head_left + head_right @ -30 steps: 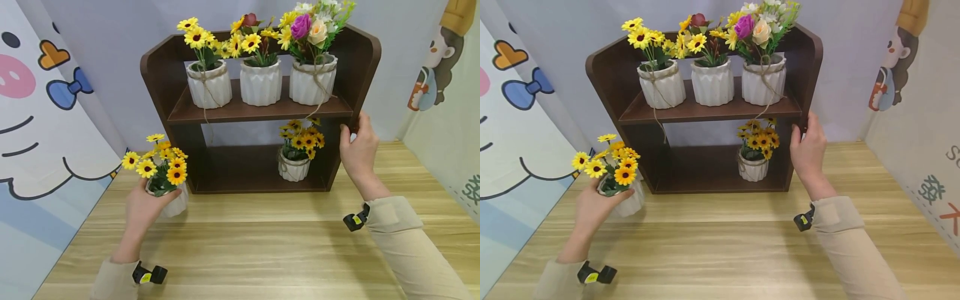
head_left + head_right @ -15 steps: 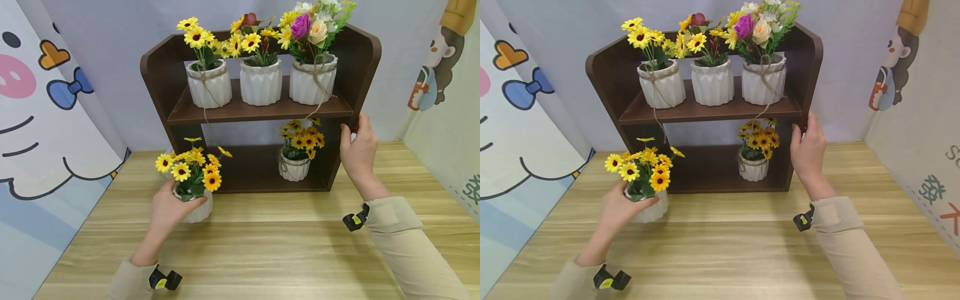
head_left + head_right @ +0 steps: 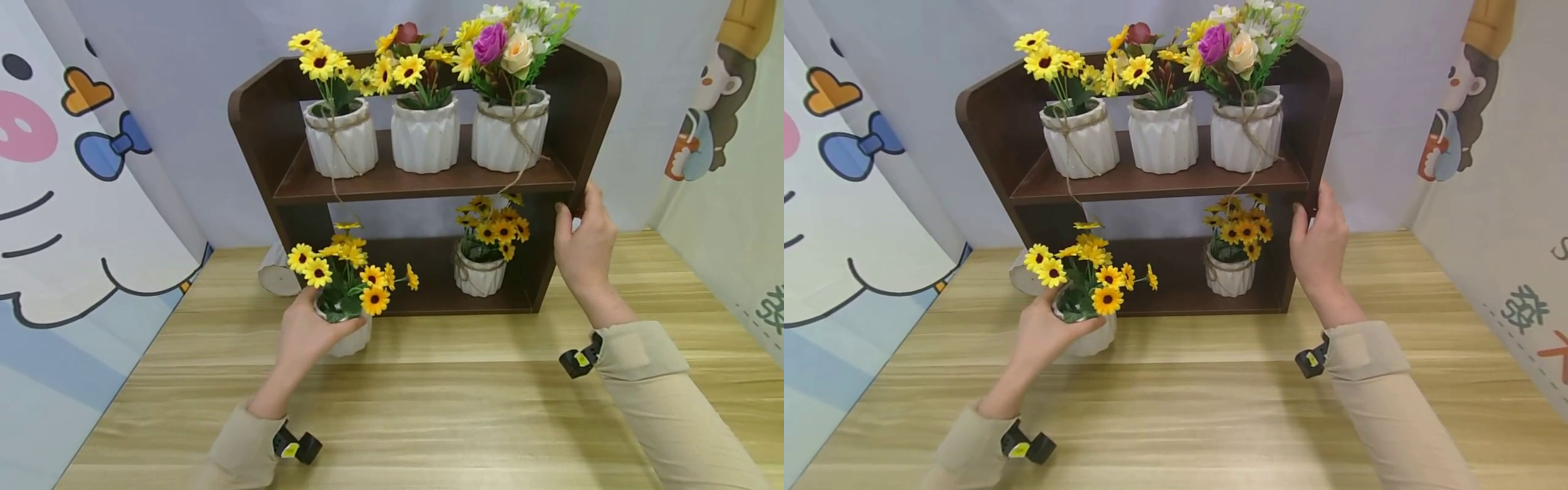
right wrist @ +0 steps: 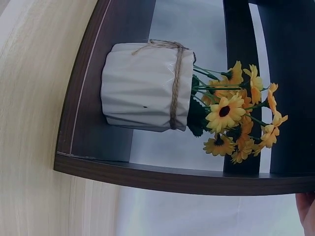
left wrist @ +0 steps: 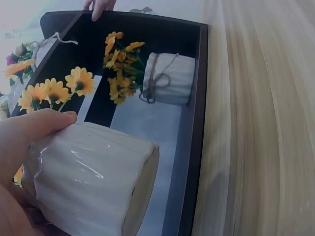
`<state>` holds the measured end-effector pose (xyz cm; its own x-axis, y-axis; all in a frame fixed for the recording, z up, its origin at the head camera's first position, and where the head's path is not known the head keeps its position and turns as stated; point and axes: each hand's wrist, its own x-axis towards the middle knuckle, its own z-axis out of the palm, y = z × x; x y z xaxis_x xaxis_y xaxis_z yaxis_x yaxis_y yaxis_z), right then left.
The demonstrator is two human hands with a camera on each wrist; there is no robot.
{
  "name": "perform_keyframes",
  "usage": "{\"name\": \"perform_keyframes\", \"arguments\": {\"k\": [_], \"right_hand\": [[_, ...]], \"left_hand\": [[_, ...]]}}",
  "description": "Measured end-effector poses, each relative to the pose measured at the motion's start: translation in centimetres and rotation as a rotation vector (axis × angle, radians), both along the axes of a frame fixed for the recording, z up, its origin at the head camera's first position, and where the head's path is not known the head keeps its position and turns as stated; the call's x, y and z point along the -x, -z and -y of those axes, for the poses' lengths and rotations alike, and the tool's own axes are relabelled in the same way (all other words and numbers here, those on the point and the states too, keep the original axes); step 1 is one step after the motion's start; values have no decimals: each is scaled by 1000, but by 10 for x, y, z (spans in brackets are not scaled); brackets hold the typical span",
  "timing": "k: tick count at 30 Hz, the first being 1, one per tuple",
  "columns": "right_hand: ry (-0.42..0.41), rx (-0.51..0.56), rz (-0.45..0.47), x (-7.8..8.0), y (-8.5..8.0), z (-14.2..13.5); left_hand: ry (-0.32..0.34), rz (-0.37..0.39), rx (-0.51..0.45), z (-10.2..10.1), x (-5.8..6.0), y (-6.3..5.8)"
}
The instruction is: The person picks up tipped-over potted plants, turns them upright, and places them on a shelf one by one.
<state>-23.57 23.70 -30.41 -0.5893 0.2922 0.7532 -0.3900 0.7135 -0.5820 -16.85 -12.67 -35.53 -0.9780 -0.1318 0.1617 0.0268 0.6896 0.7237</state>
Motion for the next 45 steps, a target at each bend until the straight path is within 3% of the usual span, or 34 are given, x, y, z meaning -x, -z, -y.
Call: {"name": "perform_keyframes", "arguments": {"k": [7, 15, 22, 36, 45], "right_hand": [[2, -3, -12, 0, 0, 1], [7, -9, -10, 2, 1, 0], [6, -13, -23, 2, 2, 0], [0, -18, -9, 1, 2, -1], [-5, -10, -5, 1, 1, 1]], "left_hand": [[59, -72, -10, -18, 10, 2], [59, -39, -27, -35, 24, 9], [73, -78, -33, -47, 38, 14], [24, -88, -113, -72, 68, 34], [17, -115, -141, -81, 72, 45]]}}
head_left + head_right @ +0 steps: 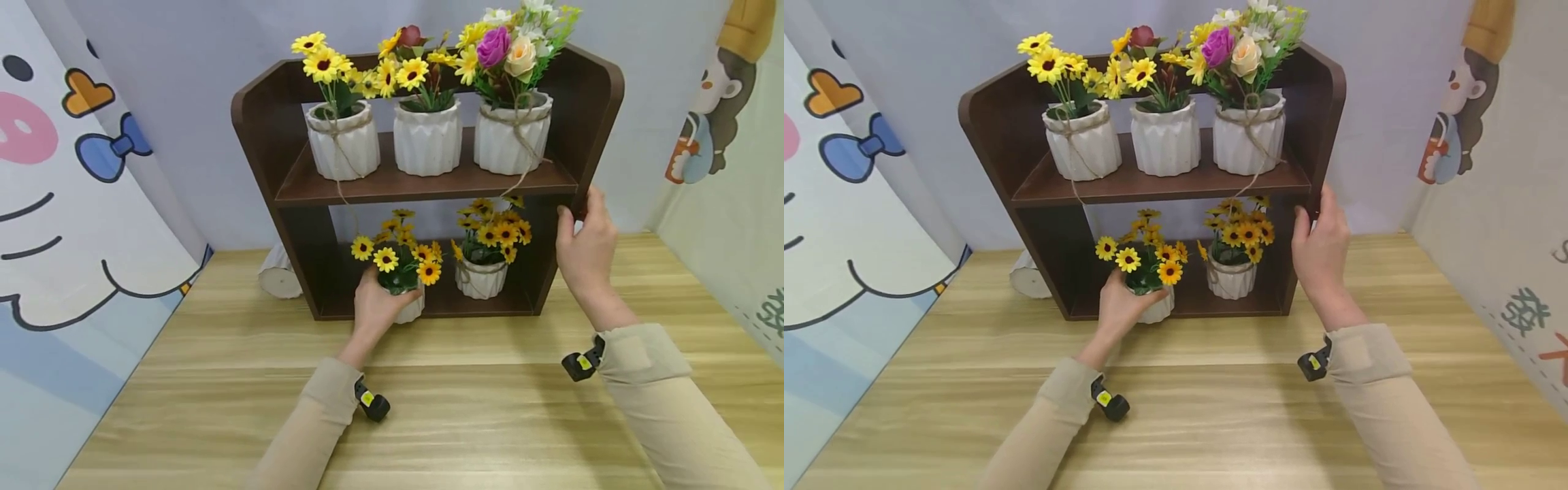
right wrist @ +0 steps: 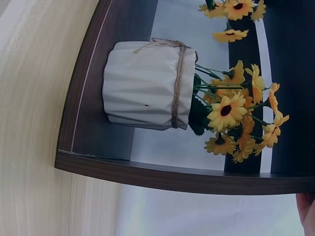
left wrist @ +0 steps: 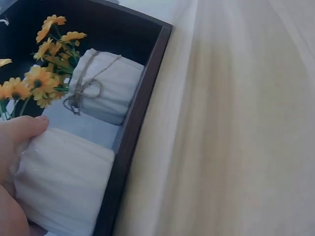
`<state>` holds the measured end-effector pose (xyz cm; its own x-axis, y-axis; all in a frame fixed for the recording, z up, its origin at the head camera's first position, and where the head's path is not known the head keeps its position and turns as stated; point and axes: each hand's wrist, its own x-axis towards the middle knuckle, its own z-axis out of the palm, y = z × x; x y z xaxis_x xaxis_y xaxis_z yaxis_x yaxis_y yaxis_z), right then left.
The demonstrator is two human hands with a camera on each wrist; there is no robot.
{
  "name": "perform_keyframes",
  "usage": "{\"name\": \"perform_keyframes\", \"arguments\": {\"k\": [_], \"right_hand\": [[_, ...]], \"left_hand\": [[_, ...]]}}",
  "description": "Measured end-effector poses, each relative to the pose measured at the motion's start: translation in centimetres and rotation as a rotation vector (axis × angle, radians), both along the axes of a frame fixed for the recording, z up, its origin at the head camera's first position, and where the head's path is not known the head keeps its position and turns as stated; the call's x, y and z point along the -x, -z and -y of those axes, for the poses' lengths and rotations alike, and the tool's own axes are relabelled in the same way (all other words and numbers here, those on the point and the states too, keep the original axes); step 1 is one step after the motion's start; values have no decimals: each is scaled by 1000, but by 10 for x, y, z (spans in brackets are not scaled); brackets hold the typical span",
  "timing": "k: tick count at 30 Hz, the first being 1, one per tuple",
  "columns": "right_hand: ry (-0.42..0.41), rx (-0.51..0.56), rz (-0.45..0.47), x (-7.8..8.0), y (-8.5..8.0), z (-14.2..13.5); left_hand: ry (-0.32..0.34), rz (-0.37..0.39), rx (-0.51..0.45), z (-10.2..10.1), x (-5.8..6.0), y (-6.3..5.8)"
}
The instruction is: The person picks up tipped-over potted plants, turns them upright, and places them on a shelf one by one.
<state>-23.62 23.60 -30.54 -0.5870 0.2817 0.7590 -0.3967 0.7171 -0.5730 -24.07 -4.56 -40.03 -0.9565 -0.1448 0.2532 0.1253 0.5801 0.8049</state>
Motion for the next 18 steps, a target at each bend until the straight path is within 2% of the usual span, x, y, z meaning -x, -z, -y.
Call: {"name": "perform_keyframes", "arguments": {"k": [6, 12, 18], "right_hand": [[13, -15, -15, 0, 0, 0], [21, 1, -27, 0, -1, 0], [26, -11, -32, 0, 1, 0]], "left_hand": [[20, -7, 7, -5, 4, 2], [71, 32, 30, -9, 15, 1], [85, 55, 20, -14, 24, 2]]}}
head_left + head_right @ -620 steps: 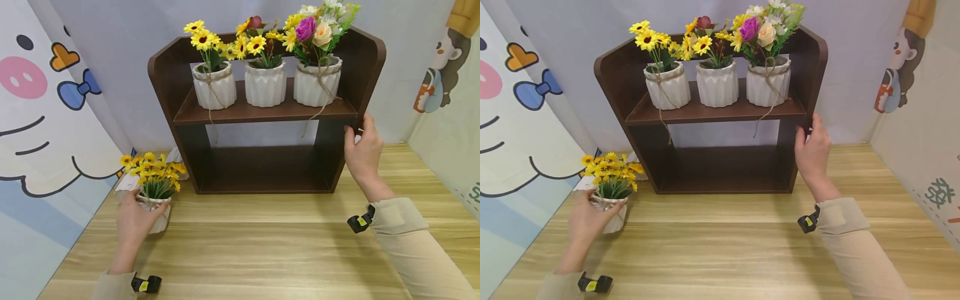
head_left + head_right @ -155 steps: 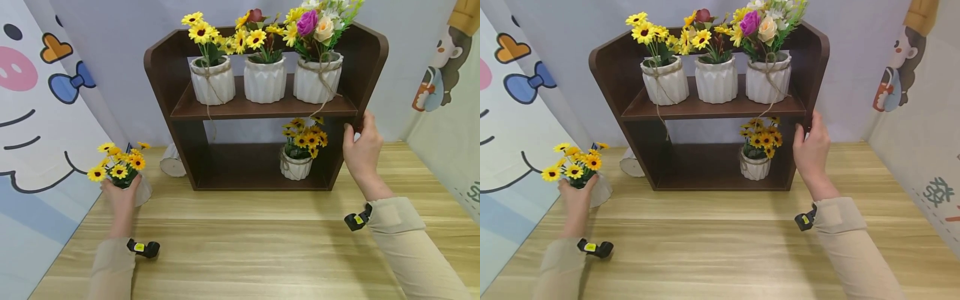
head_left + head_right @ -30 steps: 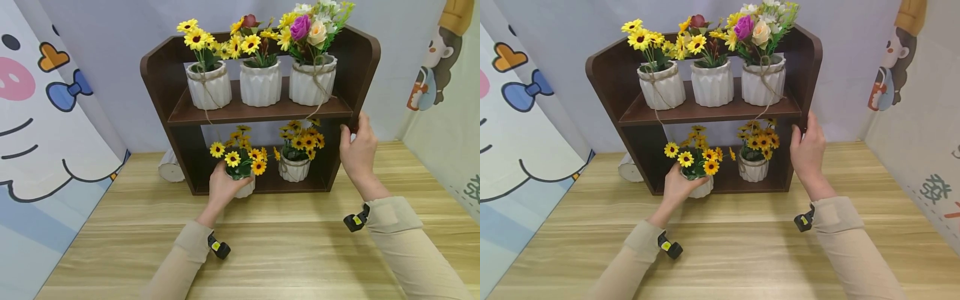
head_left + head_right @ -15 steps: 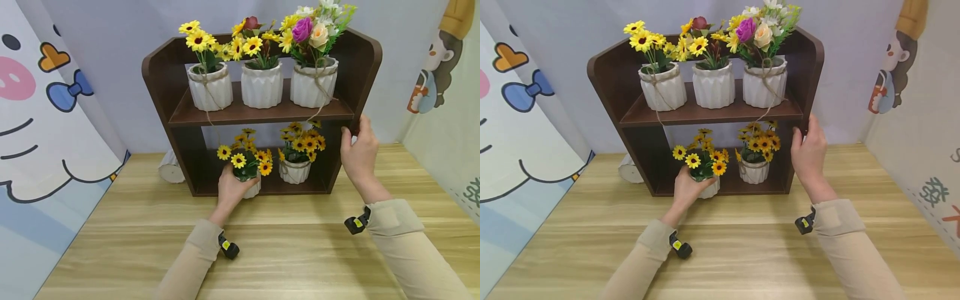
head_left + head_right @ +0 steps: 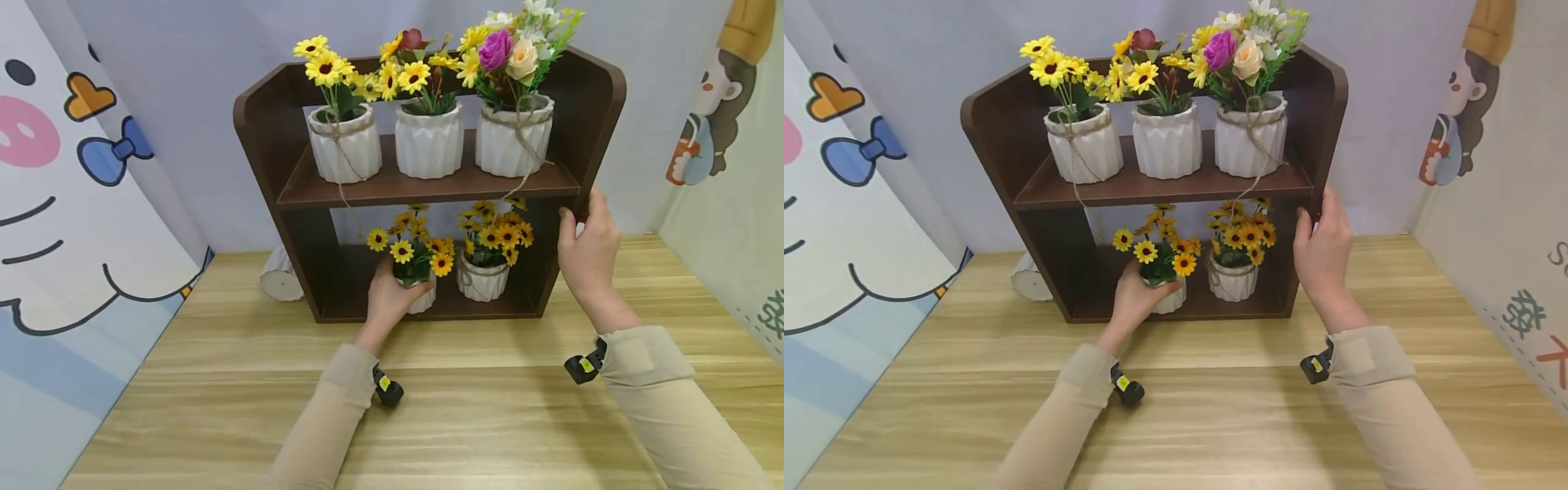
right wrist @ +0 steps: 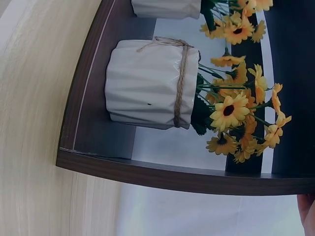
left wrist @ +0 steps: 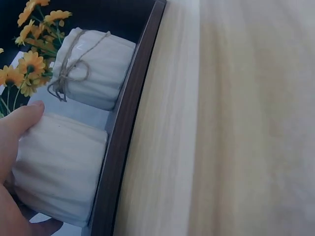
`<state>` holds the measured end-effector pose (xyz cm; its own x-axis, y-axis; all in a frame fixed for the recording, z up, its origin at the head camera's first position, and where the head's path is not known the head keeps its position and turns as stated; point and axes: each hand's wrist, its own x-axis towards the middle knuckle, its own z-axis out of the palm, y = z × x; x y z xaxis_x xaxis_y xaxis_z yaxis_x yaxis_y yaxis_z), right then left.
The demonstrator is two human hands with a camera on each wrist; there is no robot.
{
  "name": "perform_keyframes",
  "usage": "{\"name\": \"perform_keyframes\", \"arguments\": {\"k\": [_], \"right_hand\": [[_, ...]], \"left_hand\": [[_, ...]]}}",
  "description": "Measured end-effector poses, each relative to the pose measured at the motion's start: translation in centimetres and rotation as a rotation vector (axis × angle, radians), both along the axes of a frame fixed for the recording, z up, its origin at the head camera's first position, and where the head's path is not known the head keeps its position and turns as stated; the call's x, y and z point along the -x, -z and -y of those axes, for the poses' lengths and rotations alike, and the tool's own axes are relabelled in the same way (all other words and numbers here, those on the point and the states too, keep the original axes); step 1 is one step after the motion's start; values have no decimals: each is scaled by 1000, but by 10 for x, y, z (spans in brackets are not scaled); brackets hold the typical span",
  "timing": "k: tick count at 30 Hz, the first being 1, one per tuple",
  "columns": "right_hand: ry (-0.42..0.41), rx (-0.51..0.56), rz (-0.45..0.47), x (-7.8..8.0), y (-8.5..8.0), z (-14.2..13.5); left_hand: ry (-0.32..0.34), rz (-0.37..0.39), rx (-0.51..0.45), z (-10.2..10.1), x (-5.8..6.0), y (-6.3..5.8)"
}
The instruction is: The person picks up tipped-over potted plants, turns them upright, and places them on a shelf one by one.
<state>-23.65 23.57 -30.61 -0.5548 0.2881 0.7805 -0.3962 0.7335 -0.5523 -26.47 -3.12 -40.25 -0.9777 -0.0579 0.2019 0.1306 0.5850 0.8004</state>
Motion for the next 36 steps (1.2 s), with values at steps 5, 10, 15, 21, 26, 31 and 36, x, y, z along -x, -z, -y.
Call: {"name": "perform_keyframes", "arguments": {"k": [5, 10, 15, 21, 26, 31, 36], "right_hand": [[-1, 5, 0, 1, 1, 0], [5, 6, -13, 1, 0, 1], [3, 7, -15, 2, 0, 3], [3, 15, -1, 1, 0, 2], [2, 8, 2, 0, -1, 1], [-1, 8, 4, 1, 0, 1], [-2, 10, 3, 1, 1, 1]], "left_hand": [[11, -23, 9, -7, 10, 3], [15, -53, 42, -13, 17, 5], [-1, -63, 58, -16, 17, 5], [20, -16, 45, -18, 15, 3], [41, 25, 24, -16, 14, 1], [51, 61, 2, -10, 10, 1], [50, 39, -27, -2, 0, 2]]}}
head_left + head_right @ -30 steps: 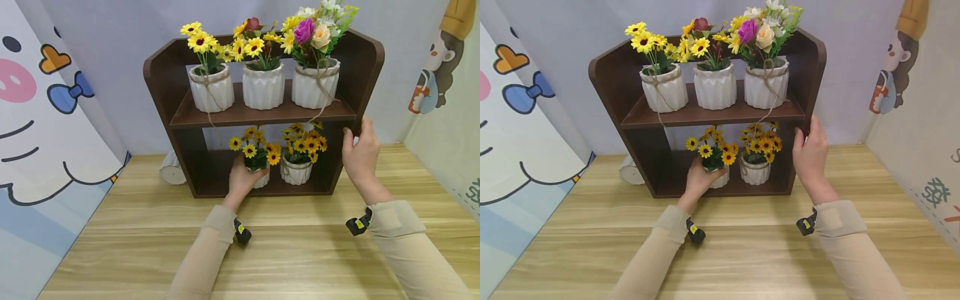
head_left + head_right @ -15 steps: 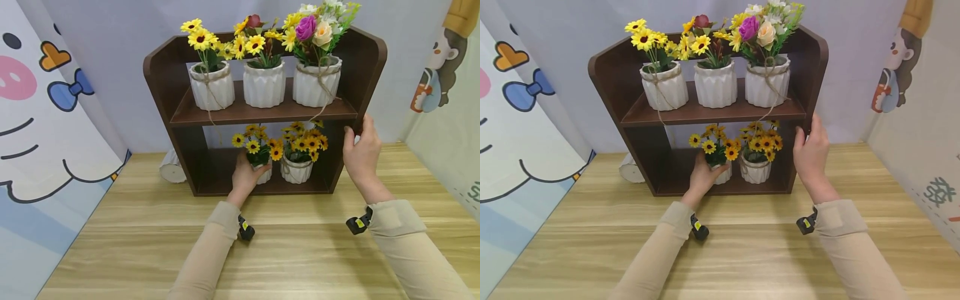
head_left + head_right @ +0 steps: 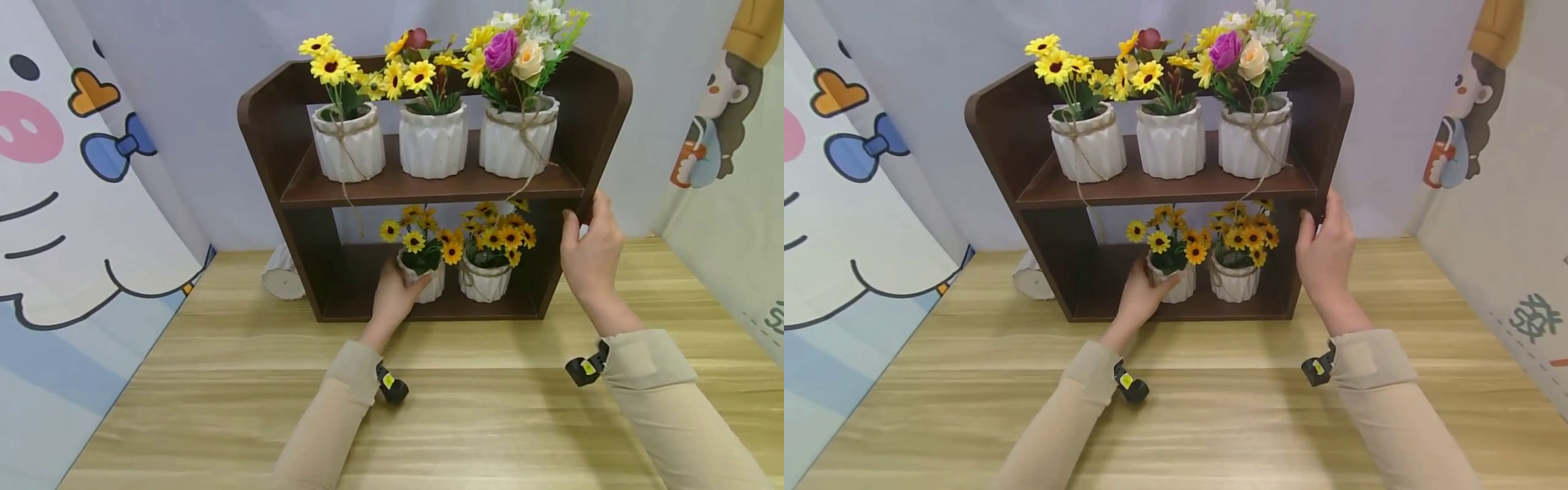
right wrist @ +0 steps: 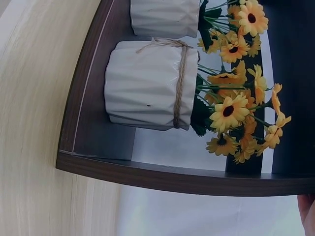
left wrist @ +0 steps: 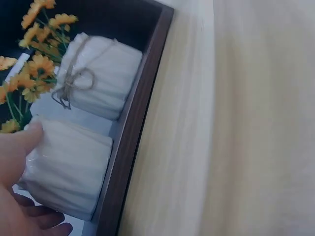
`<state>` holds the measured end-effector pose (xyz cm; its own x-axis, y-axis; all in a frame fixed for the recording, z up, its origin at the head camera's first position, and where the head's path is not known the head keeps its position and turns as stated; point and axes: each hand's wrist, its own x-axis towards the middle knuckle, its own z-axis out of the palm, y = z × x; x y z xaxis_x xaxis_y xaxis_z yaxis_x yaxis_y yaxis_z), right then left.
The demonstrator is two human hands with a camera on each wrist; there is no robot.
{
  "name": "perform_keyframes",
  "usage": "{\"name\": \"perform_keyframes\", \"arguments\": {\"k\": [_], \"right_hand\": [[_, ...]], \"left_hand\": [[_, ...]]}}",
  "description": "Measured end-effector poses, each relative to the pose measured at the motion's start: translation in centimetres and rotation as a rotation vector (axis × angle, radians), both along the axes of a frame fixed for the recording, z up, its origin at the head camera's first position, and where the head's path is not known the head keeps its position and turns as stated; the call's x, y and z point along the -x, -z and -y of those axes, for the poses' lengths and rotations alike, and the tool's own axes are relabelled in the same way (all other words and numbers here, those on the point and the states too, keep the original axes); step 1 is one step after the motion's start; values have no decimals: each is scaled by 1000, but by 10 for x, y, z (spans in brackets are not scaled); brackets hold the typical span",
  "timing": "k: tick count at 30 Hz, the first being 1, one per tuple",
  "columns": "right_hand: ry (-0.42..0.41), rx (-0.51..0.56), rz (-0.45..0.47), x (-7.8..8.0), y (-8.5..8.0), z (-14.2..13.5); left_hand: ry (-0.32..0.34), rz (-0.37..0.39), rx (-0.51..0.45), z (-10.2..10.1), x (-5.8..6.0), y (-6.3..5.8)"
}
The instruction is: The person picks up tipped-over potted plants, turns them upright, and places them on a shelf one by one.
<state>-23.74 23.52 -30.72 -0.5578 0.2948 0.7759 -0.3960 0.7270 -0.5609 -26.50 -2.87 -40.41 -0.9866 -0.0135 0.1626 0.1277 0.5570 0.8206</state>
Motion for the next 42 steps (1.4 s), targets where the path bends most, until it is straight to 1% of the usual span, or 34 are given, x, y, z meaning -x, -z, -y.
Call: {"name": "perform_keyframes", "arguments": {"k": [2, 4, 7, 13, 15, 21, 27, 29, 35, 42], "right_hand": [[1, 0, 4, 0, 0, 0], [2, 3, 8, -1, 1, -1], [7, 7, 7, -2, 1, -2], [14, 5, 1, -3, 0, -2], [14, 2, 1, -3, -1, -2], [6, 1, 9, -3, 0, -3], [1, 1, 9, -2, -1, -2], [0, -1, 3, -1, -1, -2], [-1, -2, -4, -1, -3, -1], [-3, -2, 8, -1, -2, -1]], "left_hand": [[-8, -1, -20, 4, -5, 0], [-24, -1, -19, 9, -11, 1], [-39, -11, 15, 18, -18, 0], [-30, -78, 132, 40, -30, -7], [-27, -102, 157, 45, -34, -8], [-22, -118, 159, 60, -48, -8], [-34, -134, 183, 78, -55, -7], [-53, -140, 187, 86, -57, -7], [-141, -183, 186, 109, -63, -8], [-238, -186, 247, 133, -69, -10]]}}
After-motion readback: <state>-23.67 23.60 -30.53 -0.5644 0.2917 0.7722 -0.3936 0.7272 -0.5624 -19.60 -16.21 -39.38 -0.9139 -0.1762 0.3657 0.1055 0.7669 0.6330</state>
